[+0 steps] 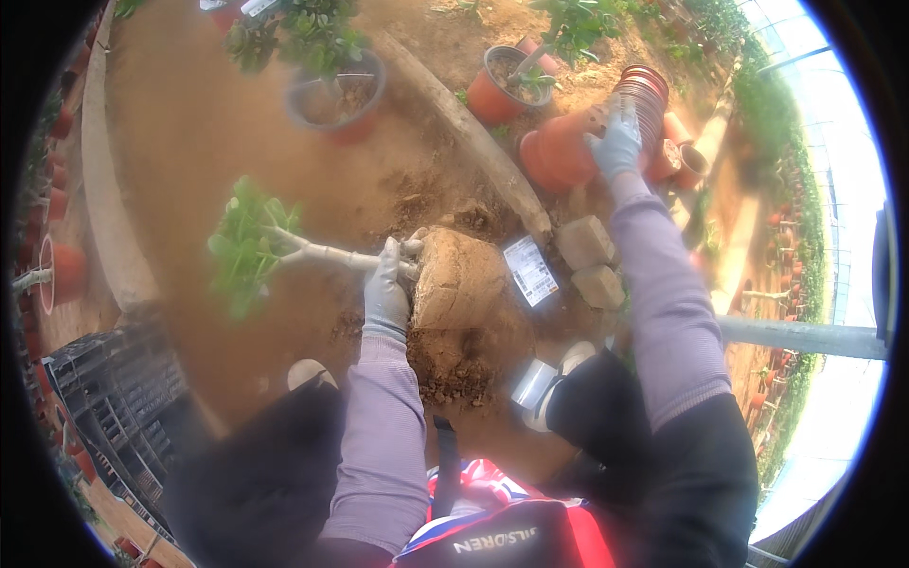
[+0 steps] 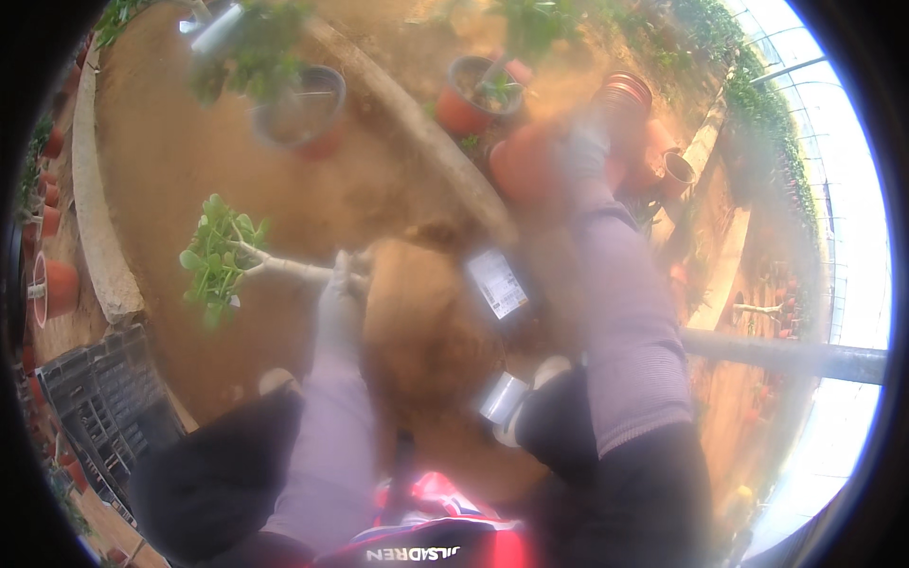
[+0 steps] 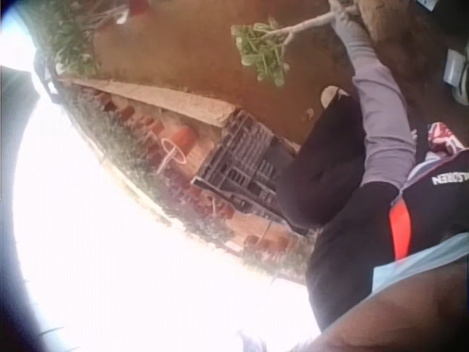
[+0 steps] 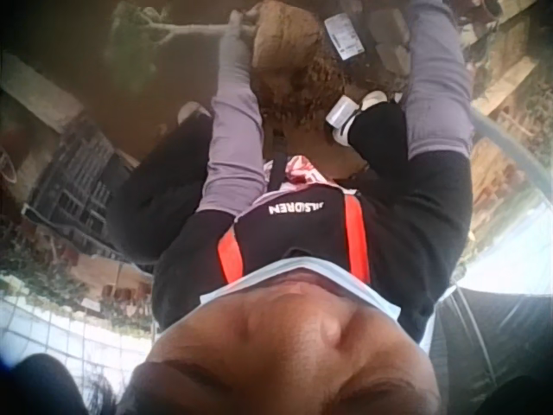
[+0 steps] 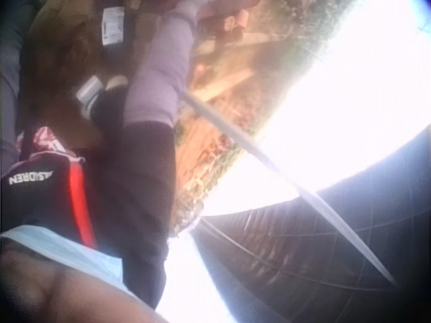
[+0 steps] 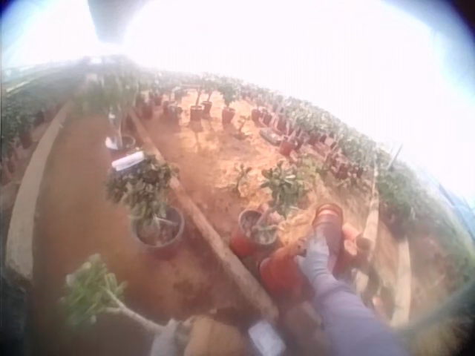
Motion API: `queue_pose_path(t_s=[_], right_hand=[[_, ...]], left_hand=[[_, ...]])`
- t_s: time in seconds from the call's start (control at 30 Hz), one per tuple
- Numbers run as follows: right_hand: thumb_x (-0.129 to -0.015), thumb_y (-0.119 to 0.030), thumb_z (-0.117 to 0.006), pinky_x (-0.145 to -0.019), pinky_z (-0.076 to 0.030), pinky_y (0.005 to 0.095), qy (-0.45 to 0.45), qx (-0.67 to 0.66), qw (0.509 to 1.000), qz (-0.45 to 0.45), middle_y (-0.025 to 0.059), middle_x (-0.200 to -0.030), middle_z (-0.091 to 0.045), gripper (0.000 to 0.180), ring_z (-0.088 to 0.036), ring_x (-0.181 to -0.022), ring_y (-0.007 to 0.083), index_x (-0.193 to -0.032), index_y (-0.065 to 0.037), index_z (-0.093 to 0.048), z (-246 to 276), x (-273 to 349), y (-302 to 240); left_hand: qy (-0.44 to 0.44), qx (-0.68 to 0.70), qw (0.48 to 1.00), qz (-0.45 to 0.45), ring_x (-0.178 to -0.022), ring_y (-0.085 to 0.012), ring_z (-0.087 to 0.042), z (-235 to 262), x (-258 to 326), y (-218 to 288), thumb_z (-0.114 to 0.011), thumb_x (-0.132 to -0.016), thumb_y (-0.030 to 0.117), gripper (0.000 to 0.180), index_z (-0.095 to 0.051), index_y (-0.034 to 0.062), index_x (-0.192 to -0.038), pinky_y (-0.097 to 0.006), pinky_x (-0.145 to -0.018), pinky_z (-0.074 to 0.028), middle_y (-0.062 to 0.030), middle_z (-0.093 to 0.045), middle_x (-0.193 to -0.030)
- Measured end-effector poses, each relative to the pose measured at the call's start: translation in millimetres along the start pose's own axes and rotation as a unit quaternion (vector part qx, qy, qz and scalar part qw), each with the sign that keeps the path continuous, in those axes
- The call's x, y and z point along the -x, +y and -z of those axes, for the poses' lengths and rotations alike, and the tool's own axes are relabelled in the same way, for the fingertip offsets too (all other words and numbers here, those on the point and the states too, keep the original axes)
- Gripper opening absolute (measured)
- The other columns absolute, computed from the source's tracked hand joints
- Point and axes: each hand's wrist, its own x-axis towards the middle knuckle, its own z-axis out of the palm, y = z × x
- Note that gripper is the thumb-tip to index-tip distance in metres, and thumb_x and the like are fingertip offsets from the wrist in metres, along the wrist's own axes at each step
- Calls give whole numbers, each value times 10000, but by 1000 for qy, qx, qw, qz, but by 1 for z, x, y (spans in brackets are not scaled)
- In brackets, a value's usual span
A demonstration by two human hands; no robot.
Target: The person removes small plants from terracotta pots, wraps the root balls with clear plastic wrap, and places the wrapped plants into a black crate. The process is repeated for several plants.
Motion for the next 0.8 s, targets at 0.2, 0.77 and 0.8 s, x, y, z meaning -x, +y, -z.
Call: queue_pose_path(t_s=[0.2, 0.77, 0.8], right_hand=[[-787, -207, -800, -1126, -339, 365, -515, -580, 631, 31, 164, -1495, -432, 874, -416, -1366, 245, -1518, -47, -347, 55, 129, -123], [-925, -424, -678, -1120, -341, 317, -276, -555, 767, -169, 147, -1469, -473, 772, -442, -1349, 206, -1497, -11, -363, 54, 261, -203], [-909, -425, -691, -1122, -343, 321, -283, -532, 783, -158, 161, -1476, -469, 793, -442, -1359, 221, -1499, -11, -360, 51, 263, -203]], left_hand=[[-17, -4, 1000, 4, -721, -123, -589, 5, -9, -6, -606, -980, 400, 438, -702, -23, -1038, -277, -704, -494, -24, -649, -816], [-53, -361, 931, -9, -876, -166, -604, 27, 22, 16, -559, -913, 646, 691, -715, -1, -1100, -303, -827, -498, -62, -682, -985], [-40, -382, 923, -4, -875, -169, -602, 27, 25, 16, -562, -906, 656, 700, -715, -1, -1095, -306, -825, -497, -63, -680, -982]])
